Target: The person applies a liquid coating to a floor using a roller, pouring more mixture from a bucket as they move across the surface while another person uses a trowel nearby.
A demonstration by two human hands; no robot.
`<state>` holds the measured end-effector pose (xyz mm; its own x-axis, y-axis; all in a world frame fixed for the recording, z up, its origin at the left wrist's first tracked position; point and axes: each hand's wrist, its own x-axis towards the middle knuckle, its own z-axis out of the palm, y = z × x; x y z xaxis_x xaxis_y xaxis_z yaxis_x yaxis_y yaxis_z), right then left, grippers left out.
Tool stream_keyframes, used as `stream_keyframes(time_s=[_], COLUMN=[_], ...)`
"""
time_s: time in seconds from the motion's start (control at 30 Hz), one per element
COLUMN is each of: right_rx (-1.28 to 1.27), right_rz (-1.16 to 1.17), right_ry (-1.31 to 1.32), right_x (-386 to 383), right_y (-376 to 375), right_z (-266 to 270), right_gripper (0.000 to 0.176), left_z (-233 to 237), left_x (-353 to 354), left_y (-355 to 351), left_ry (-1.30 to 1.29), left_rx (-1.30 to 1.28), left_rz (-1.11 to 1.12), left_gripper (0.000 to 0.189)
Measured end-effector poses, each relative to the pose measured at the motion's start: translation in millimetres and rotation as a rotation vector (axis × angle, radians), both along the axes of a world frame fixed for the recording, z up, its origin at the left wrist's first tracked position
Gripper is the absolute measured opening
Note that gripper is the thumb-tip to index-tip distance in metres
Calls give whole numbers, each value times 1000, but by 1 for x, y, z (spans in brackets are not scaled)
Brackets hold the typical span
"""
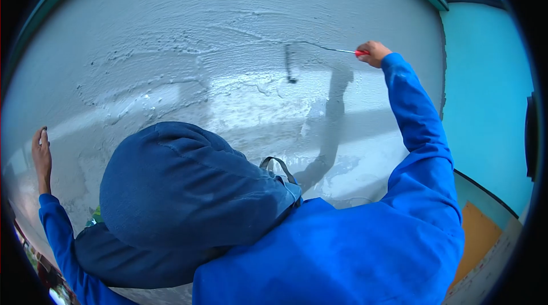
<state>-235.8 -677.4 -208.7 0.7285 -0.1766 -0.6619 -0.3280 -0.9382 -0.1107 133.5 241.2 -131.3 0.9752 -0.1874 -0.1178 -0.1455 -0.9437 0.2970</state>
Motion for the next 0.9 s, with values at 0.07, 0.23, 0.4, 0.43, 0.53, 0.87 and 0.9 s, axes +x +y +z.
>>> stream_keyframes(time_s=[0.07, 0.23, 0.4, 0.43, 0.53, 0.87, 0.9], right_rx=[-141, -321, -326, -331, -172, 173, 185], right_rz=[-95, -199, -181, -207, -144, -26, -58], right_ry=[122, 140, 285, 279, 216, -46, -31], right_x=[-30, -91, -120, -125, -112, 14, 13], right_y=[-38, -104, -137, -144, -144, 14, 14], right_z=[17, 58, 74, 66, 41, 13, 19], right_gripper=[30, 30, 31, 32, 27, 26, 26], left_z=[-4, -5, -5, -4, -2, 2, 0], left_x=[4, 3, 6, 5, 3, 1, 0], left_y=[-3, -22, -14, -11, -6, -6, -3], left_ry=[-10, -34, -12, 3, -5, -14, -8], left_rx=[12, 13, 1, -5, 20, 19, -6], left_rz=[-16, -58, -77, -71, -54, -57, -55], left_gripper=[36, 35, 36, 36, 36, 36, 36])
